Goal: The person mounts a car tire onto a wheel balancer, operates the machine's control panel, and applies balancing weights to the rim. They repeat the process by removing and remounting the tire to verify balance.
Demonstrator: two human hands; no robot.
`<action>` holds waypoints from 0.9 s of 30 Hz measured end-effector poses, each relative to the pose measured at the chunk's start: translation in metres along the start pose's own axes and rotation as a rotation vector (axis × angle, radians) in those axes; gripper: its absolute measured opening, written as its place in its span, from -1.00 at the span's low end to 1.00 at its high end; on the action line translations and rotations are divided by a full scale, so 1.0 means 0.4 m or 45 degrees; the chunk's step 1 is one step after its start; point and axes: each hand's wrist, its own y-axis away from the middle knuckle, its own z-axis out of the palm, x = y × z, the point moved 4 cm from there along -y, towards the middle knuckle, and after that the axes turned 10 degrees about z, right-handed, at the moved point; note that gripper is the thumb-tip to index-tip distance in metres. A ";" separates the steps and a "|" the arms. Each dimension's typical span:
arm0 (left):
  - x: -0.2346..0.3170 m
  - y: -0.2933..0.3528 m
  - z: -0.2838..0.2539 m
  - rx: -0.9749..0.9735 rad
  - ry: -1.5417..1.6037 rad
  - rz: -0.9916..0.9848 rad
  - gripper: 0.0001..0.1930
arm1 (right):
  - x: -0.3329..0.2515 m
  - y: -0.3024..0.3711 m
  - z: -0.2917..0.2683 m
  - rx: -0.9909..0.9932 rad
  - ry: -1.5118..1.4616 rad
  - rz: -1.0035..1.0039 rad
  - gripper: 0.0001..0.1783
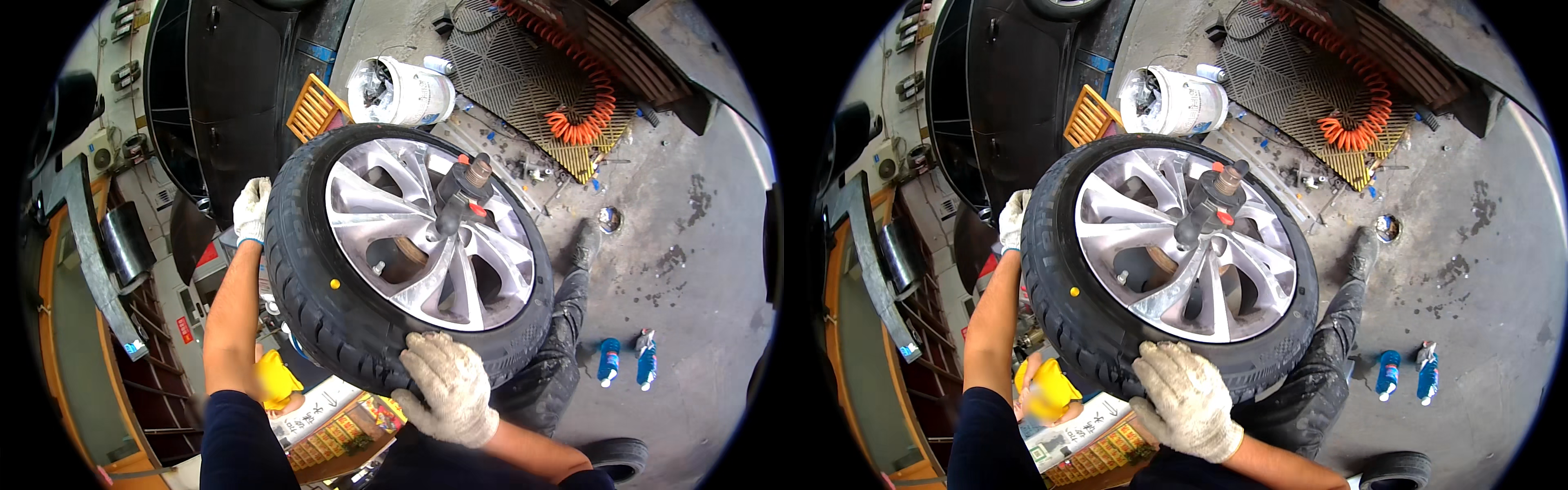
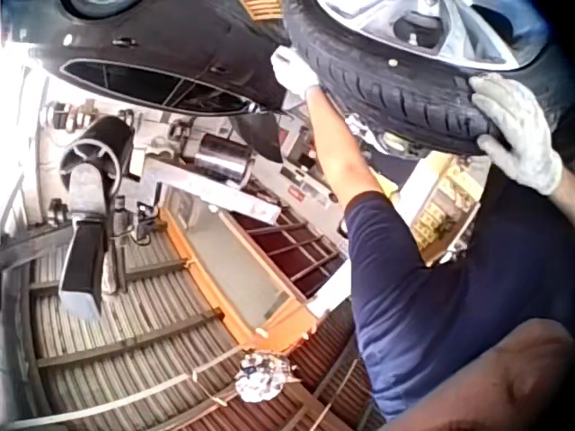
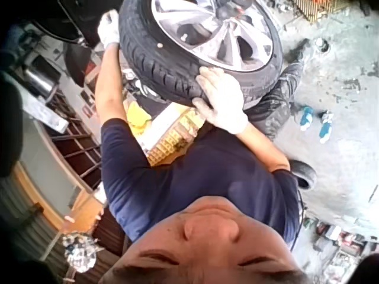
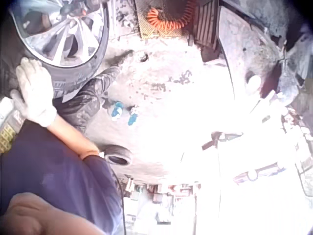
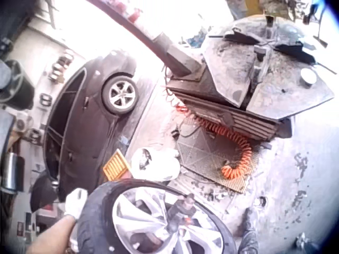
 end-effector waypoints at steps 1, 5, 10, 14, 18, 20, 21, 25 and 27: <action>0.010 0.024 -0.022 0.098 0.052 -0.089 -0.63 | -0.003 0.016 0.004 0.000 0.025 -0.010 -0.29; -0.038 0.250 -0.090 0.278 0.481 -0.197 -0.64 | -0.050 0.085 0.025 0.148 0.320 -0.002 -0.40; -0.008 0.632 -0.324 0.240 0.237 0.163 -0.80 | -0.353 0.137 0.186 0.309 0.412 -0.330 -0.54; -0.259 1.039 -0.324 0.544 0.359 -0.047 -0.87 | -0.486 0.148 0.515 -0.088 0.553 -0.558 -0.52; -0.556 1.383 -0.166 0.707 0.556 -0.536 -0.83 | -0.453 0.142 0.828 -0.320 0.685 -0.519 -0.44; -0.697 1.520 0.002 0.814 0.688 -0.753 -0.76 | -0.405 0.114 0.951 -0.299 0.804 -0.456 -0.42; -0.755 1.585 0.086 0.794 0.887 -0.909 -0.71 | -0.374 0.097 1.008 -0.319 0.748 -0.334 -0.45; -0.874 1.780 0.336 0.677 1.166 -1.380 -0.55 | -0.296 -0.001 1.240 -0.369 1.086 -0.210 -0.41; -0.923 1.811 0.402 0.488 1.059 -1.439 -0.46 | -0.277 -0.066 1.333 -0.323 1.231 -0.193 -0.32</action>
